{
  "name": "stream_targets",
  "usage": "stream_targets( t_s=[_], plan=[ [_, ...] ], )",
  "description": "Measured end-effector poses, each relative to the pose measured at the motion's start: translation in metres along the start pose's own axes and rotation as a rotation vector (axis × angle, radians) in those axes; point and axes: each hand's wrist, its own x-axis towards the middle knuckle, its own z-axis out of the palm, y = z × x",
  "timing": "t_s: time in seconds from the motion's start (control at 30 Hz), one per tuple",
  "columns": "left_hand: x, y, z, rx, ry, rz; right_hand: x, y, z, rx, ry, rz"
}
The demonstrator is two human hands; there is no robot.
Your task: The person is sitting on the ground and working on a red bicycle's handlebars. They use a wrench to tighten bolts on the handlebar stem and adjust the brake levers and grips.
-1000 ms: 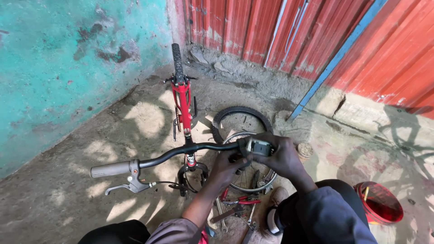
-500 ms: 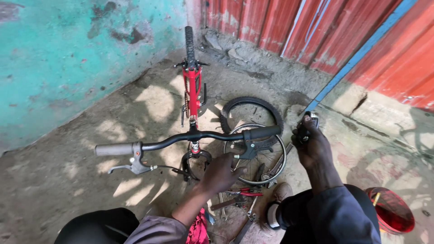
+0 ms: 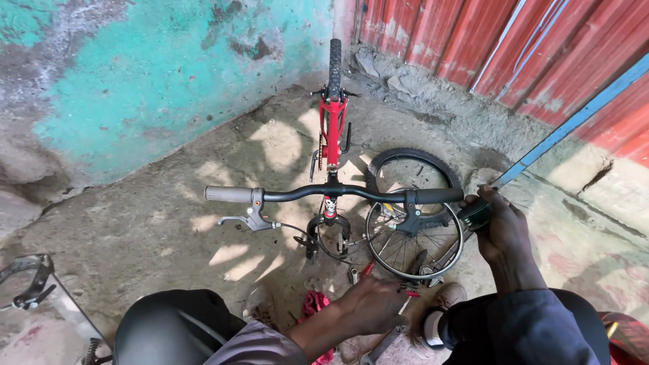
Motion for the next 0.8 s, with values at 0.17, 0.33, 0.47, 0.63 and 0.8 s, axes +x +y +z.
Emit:
stream_targets(
  t_s=[0.17, 0.33, 0.47, 0.63, 0.8],
  plan=[
    [-0.003, -0.064, 0.032, -1.638, -0.024, 0.093, 0.007, 0.003, -0.007, -0.043, 0.036, 0.036],
    [0.0, 0.031, -0.091, -0.487, 0.029, -0.307, 0.053, 0.038, -0.041, 0.175, 0.004, 0.151],
    [0.042, 0.004, -0.042, -1.54, 0.306, -0.531, 0.053, 0.049, -0.041, 0.168, -0.067, 0.235],
    [0.031, 0.044, -0.092, -0.836, 0.55, -0.192, -0.014, 0.002, 0.007, 0.084, -0.338, 0.093],
    [0.031, 0.047, -0.124, -1.075, 0.657, -0.125, -0.048, 0.0, 0.013, -0.098, -0.713, -0.152]
  ],
)
